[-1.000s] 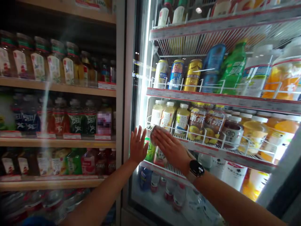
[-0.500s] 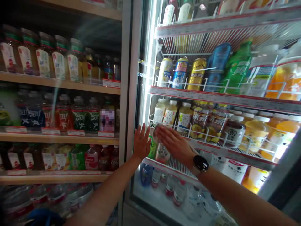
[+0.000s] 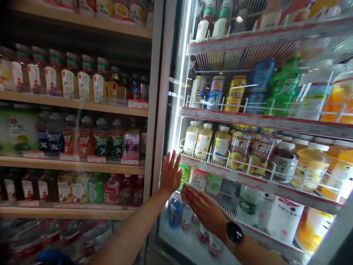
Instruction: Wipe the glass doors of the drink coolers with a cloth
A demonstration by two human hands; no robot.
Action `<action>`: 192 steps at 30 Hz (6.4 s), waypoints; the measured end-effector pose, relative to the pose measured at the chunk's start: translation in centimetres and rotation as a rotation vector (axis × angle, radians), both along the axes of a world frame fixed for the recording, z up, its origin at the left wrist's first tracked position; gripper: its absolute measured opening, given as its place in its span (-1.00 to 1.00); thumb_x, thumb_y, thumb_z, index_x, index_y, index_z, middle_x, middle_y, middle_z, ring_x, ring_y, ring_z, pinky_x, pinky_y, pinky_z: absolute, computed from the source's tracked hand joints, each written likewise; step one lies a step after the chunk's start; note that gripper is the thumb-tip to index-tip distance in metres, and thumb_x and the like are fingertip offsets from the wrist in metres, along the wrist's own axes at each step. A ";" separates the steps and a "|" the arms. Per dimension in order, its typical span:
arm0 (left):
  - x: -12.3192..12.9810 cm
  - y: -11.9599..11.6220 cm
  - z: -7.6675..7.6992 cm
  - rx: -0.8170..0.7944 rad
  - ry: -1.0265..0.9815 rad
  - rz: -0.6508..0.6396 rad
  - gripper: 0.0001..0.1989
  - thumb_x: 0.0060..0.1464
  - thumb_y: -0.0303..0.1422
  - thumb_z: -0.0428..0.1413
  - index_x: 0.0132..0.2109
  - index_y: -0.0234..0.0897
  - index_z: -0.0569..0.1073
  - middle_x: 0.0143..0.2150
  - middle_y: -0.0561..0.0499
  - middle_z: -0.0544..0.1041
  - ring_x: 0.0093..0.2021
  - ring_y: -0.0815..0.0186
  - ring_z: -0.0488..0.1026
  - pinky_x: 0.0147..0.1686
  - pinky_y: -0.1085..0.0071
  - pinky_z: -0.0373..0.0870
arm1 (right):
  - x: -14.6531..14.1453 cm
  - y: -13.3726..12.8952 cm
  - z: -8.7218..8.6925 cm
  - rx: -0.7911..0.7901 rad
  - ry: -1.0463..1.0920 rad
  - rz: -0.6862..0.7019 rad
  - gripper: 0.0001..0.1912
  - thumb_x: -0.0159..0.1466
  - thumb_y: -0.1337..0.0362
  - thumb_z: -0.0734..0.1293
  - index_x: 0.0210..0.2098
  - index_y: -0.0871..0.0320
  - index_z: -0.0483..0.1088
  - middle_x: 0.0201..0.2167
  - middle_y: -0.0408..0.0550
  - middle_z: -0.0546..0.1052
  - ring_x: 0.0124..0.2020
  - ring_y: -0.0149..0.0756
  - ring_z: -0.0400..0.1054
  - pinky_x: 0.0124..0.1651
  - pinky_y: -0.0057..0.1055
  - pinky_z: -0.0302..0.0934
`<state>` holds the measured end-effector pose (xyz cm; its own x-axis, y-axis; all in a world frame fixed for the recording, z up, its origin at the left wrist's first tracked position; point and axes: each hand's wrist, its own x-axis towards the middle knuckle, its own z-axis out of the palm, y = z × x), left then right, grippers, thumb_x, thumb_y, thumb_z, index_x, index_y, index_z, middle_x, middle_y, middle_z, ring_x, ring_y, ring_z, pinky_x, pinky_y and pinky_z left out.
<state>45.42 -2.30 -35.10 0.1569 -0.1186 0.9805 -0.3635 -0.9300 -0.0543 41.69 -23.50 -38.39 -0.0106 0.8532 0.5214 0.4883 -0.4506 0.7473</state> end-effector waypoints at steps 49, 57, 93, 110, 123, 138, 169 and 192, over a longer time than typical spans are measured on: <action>0.1 -0.2 0.0 -0.003 -0.028 0.018 -0.38 0.35 -0.32 -0.20 0.46 -0.23 -0.18 0.49 -0.13 -0.05 0.49 0.08 -0.22 0.39 -0.02 -0.06 | 0.0 -0.2 -1.5 0.039 0.036 0.014 -0.40 0.27 0.53 0.12 0.30 0.31 0.22 0.42 0.02 0.12 0.41 -0.23 -0.01 0.40 -0.23 0.04; 0.0 -0.1 -0.1 0.005 -0.003 0.045 -0.39 0.36 -0.30 -0.23 0.47 -0.23 -0.20 0.48 -0.16 -0.02 0.49 0.08 -0.26 0.37 -0.04 -0.02 | 0.1 0.3 9.0 0.188 0.036 -0.078 -0.45 0.36 0.51 0.11 0.32 0.18 0.20 0.35 -0.06 0.26 0.48 -0.28 -0.27 0.49 -0.07 -0.32; 0.1 -0.2 0.1 -0.011 -0.041 0.018 -0.39 0.35 -0.32 -0.18 0.46 -0.24 -0.13 0.49 -0.13 -0.09 0.48 0.08 -0.21 0.40 -0.02 -0.06 | 0.1 1.9 8.1 0.289 0.025 -0.120 -0.36 0.32 0.44 0.15 0.39 0.29 0.04 0.40 0.05 0.14 0.46 -0.16 -0.18 0.44 -0.10 -0.16; 0.0 0.0 0.0 -0.015 -0.052 0.016 -0.40 0.35 -0.33 -0.17 0.46 -0.24 -0.11 0.49 -0.14 -0.07 0.48 0.10 -0.20 0.40 -0.01 -0.07 | 0.5 1.6 10.2 0.386 0.070 -0.052 -0.38 0.32 0.52 0.15 0.35 0.16 0.14 0.39 -0.06 0.19 0.47 -0.27 -0.21 0.46 -0.14 -0.20; 0.0 0.1 0.2 -0.015 -0.057 0.002 -0.42 0.36 -0.34 -0.21 0.46 -0.22 -0.11 0.50 -0.11 -0.11 0.48 0.12 -0.20 0.41 0.02 -0.09 | 0.4 3.1 2.0 0.263 0.009 -0.060 -0.45 0.33 0.40 0.17 0.31 0.26 0.23 0.39 0.04 0.18 0.44 -0.15 -0.11 0.45 -0.11 -0.22; 0.3 0.1 0.1 -0.019 -0.064 0.017 -0.41 0.36 -0.34 -0.18 0.46 -0.22 -0.10 0.49 -0.14 -0.10 0.48 0.10 -0.19 0.40 0.01 -0.07 | 0.5 2.5 10.5 0.371 -0.011 -0.131 -0.43 0.36 0.43 0.18 0.35 0.19 0.15 0.39 -0.03 0.20 0.47 -0.23 -0.20 0.46 -0.14 -0.28; 0.3 0.0 0.0 -0.031 -0.045 0.008 -0.40 0.35 -0.33 -0.18 0.46 -0.18 -0.13 0.48 -0.14 -0.03 0.48 0.10 -0.18 0.38 -0.05 -0.01 | 0.6 3.0 12.9 0.477 -0.025 -0.130 -0.33 0.31 0.50 0.15 0.40 0.23 0.03 0.40 0.03 0.15 0.48 -0.22 -0.24 0.48 -0.05 -0.34; 0.3 0.0 0.3 -0.028 -0.069 0.016 -0.41 0.35 -0.35 -0.16 0.45 -0.19 -0.10 0.49 -0.11 -0.07 0.48 0.12 -0.18 0.41 0.01 -0.08 | 0.2 2.4 11.5 0.473 0.007 -0.157 -0.35 0.29 0.52 0.16 0.37 0.21 0.12 0.40 -0.04 0.16 0.48 -0.29 -0.31 0.49 -0.13 -0.43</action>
<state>45.67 -2.28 -34.85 0.0905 -0.0885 0.9920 -0.3447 -0.9372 -0.0522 41.87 -21.06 -26.91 0.1043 0.5146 0.8511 0.3918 -0.8078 0.4404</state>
